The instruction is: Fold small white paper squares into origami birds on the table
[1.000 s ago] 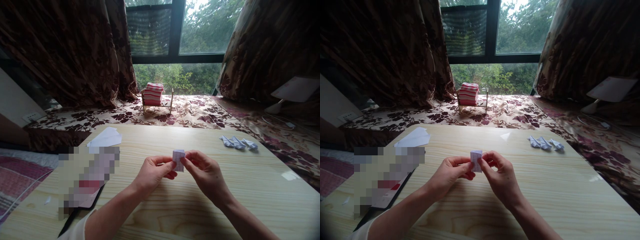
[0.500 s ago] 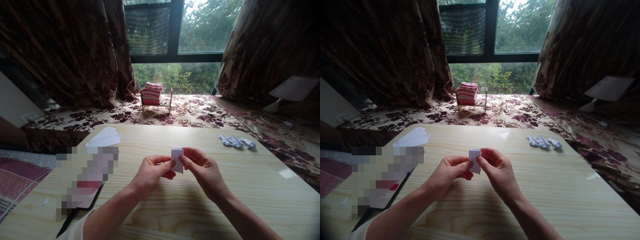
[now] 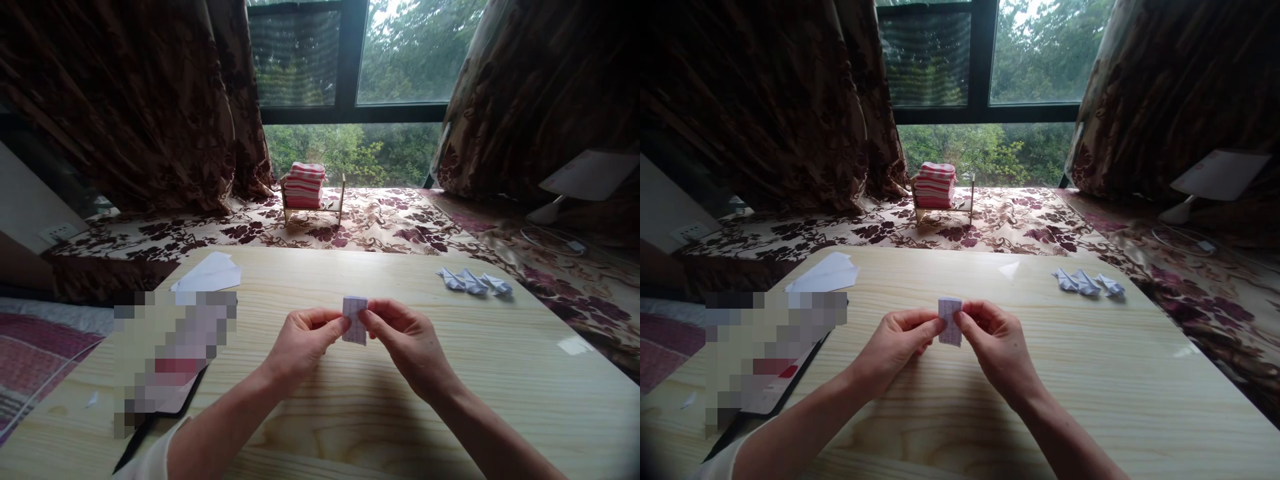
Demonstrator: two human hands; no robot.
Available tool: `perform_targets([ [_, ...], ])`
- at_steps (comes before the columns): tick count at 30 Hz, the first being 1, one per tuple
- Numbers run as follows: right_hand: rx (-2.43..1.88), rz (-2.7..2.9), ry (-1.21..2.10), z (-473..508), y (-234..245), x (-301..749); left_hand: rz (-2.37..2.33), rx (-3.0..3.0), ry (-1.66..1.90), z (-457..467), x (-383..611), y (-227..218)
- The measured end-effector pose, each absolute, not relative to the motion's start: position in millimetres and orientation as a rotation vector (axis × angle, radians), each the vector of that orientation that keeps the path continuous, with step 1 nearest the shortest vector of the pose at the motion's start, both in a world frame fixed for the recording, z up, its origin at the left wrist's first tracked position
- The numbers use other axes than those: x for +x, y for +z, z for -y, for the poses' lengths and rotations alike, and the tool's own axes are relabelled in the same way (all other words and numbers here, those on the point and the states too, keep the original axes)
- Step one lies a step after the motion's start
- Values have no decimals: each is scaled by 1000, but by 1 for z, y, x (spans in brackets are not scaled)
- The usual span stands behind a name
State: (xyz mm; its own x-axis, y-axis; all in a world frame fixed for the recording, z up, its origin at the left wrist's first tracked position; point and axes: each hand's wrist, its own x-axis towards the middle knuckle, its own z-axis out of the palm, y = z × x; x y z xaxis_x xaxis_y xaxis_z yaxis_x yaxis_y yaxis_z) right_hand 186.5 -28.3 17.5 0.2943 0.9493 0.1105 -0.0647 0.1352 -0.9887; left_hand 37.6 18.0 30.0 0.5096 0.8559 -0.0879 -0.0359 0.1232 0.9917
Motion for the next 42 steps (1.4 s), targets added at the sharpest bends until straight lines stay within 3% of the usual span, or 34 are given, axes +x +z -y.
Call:
perform_targets([
  [24,-1213,1247,1136,29,10,187,-865,1803,822,-12,35,30],
  [30,-1230,1224,1049,29,8,191,-885,1871,776,-11,35,30],
  [36,-1195,690,750,14,11,225,-1005,1792,813,-18,29,30],
  [42,-1132,945,1023,24,7,197,-930,1818,910,-15,37,35],
])
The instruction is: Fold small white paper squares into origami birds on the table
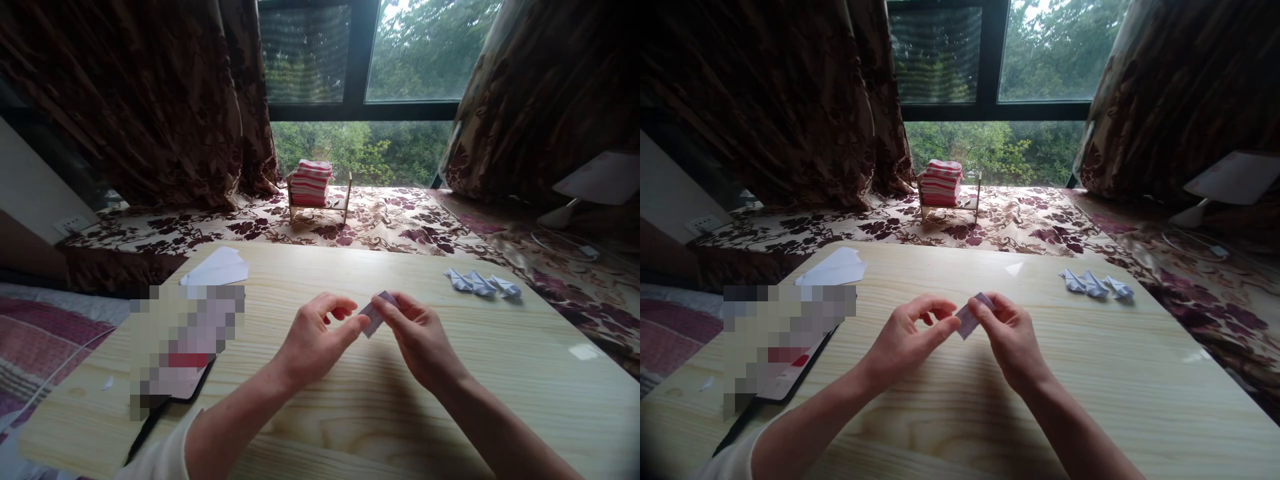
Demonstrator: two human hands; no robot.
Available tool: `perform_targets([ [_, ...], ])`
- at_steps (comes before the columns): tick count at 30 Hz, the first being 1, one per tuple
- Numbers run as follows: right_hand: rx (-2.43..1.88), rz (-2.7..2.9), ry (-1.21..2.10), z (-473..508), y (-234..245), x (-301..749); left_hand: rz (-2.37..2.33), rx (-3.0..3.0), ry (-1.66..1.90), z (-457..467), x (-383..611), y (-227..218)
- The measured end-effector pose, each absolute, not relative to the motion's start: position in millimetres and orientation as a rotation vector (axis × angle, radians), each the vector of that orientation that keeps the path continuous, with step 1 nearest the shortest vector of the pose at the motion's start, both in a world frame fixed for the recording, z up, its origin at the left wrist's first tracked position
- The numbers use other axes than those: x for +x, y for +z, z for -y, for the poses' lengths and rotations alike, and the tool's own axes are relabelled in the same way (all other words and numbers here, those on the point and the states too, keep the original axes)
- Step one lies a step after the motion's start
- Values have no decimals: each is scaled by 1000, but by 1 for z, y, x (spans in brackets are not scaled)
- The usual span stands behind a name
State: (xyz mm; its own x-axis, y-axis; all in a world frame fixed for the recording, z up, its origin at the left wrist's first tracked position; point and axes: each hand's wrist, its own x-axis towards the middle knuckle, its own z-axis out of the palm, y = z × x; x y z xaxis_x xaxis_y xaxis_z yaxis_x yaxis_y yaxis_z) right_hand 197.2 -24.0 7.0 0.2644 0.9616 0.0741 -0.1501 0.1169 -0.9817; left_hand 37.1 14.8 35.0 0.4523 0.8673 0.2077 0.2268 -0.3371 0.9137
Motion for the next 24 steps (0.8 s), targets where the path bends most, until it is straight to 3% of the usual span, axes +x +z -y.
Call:
perform_targets([
  [6,-1201,1173,1106,29,9,192,-872,1896,811,-11,35,31],
  [14,-1233,1917,702,30,11,207,-804,2374,749,-10,26,19],
  [24,-1185,1876,836,21,17,230,-798,2208,708,-9,34,25],
])
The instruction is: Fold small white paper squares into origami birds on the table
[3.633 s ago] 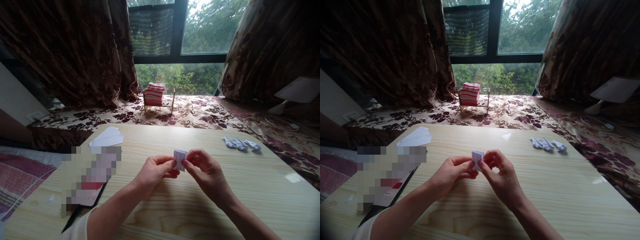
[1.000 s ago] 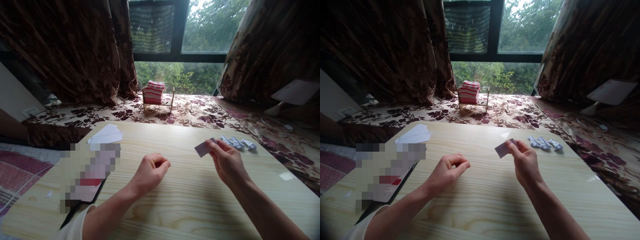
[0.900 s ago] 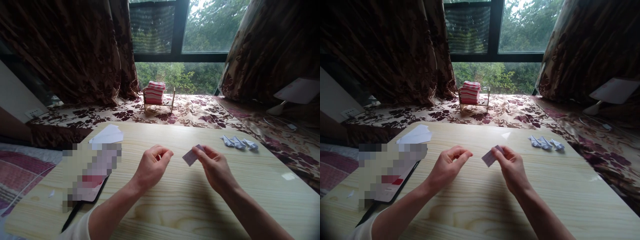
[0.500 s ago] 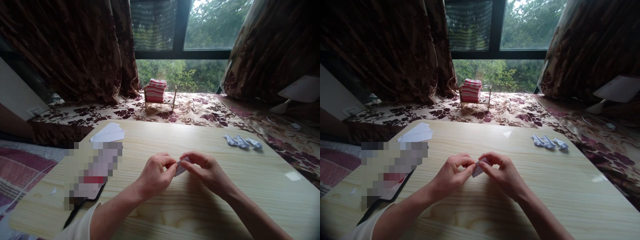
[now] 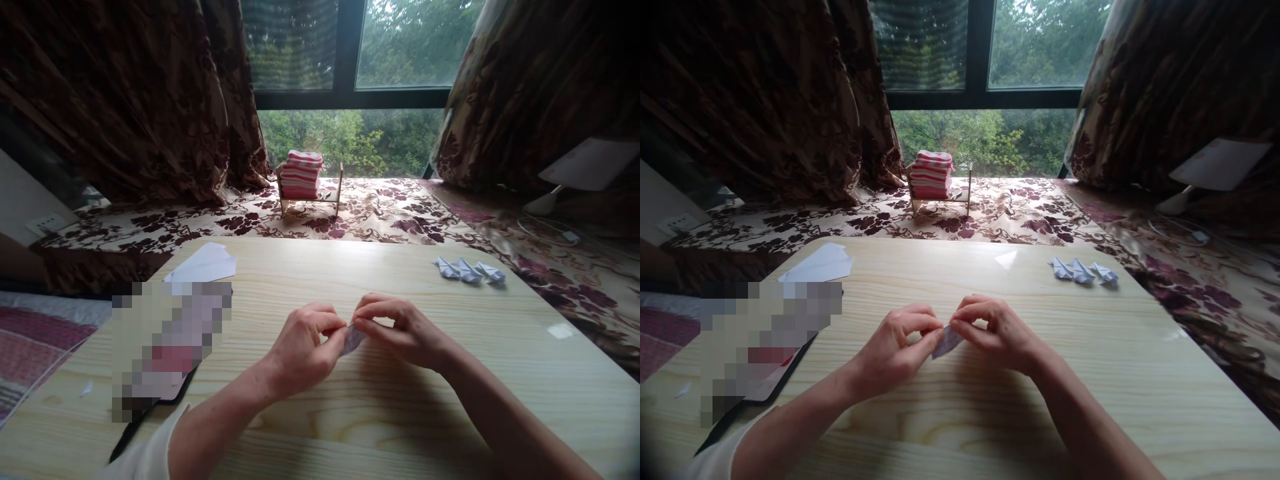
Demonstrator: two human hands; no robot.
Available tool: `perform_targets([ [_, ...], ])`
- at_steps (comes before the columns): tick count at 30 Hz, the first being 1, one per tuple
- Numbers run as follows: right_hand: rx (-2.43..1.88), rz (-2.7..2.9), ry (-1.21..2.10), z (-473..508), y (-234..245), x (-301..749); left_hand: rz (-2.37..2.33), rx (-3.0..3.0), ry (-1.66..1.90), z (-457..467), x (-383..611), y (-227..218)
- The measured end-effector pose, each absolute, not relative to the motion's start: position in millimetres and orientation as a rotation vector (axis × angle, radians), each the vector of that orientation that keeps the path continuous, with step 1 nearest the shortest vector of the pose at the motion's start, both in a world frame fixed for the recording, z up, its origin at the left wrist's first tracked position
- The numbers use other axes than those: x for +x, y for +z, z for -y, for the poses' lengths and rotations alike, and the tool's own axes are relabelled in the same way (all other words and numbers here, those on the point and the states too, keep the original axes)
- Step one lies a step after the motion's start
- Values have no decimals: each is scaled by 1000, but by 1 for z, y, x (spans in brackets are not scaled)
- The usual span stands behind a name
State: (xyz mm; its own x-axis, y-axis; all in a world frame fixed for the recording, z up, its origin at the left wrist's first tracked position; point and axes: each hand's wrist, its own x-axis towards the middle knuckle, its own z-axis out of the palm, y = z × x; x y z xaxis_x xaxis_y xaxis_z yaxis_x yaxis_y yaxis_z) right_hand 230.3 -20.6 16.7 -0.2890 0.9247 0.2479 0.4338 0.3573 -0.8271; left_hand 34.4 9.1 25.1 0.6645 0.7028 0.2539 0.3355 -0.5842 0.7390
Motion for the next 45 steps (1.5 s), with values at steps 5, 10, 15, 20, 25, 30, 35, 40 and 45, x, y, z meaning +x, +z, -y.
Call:
perform_targets([
  [5,-1491,1516,504,16,13,262,-888,2100,710,-11,29,26],
  [10,-1337,1562,825,20,16,230,-941,2078,737,-14,29,25],
  [15,-1271,1559,1063,25,15,202,-971,1957,754,-12,32,25],
  [20,-1279,1501,1027,24,10,199,-980,1866,741,-10,32,23],
  [25,-1334,1355,1033,16,5,203,-994,1869,776,-13,33,23],
  [30,-1327,1258,975,20,7,208,-1025,1818,885,-15,31,26],
  [35,-1279,1363,1027,26,12,198,-936,1949,824,-14,32,26],
  [40,-1308,1408,1108,25,9,195,-937,2021,755,-13,32,23],
  [45,-1352,1650,970,28,9,196,-887,2265,759,-14,28,13],
])
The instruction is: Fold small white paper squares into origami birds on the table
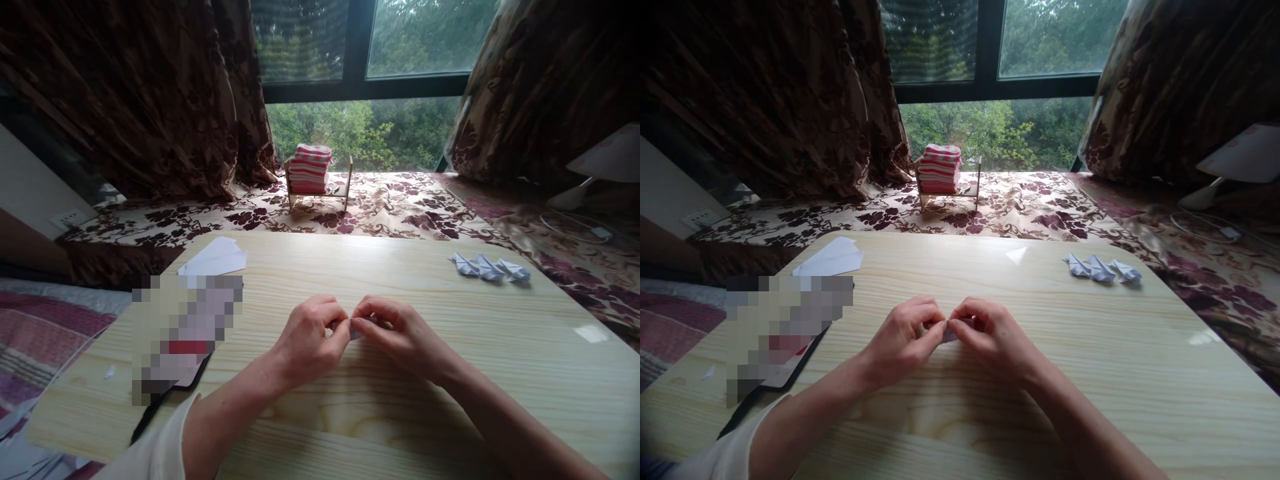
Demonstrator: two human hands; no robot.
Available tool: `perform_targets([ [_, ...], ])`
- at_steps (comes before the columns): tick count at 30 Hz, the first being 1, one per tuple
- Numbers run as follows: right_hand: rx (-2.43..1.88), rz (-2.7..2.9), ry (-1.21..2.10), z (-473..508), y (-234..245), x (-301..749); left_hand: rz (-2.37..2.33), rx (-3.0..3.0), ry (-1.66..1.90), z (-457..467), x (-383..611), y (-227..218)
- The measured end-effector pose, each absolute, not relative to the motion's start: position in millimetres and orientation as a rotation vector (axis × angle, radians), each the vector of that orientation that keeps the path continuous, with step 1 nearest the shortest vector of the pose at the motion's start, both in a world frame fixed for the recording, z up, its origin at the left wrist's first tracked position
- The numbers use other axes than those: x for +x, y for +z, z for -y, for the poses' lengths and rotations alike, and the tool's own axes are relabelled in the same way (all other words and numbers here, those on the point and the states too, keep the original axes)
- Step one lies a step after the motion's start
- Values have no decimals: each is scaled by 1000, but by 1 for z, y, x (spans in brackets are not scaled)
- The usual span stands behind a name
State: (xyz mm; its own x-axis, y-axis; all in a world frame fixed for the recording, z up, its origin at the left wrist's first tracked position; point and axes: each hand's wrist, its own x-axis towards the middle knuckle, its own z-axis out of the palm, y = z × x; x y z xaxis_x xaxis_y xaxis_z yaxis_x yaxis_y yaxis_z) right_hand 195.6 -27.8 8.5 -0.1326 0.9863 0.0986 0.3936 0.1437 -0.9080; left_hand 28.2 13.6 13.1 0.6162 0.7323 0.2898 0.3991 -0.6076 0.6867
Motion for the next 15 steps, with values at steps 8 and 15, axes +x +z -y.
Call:
perform_targets([
  [8,-1337,1607,957,22,6,197,-909,2331,755,-16,29,14],
  [15,-1348,1521,905,17,4,209,-942,2375,793,-19,33,15],
])
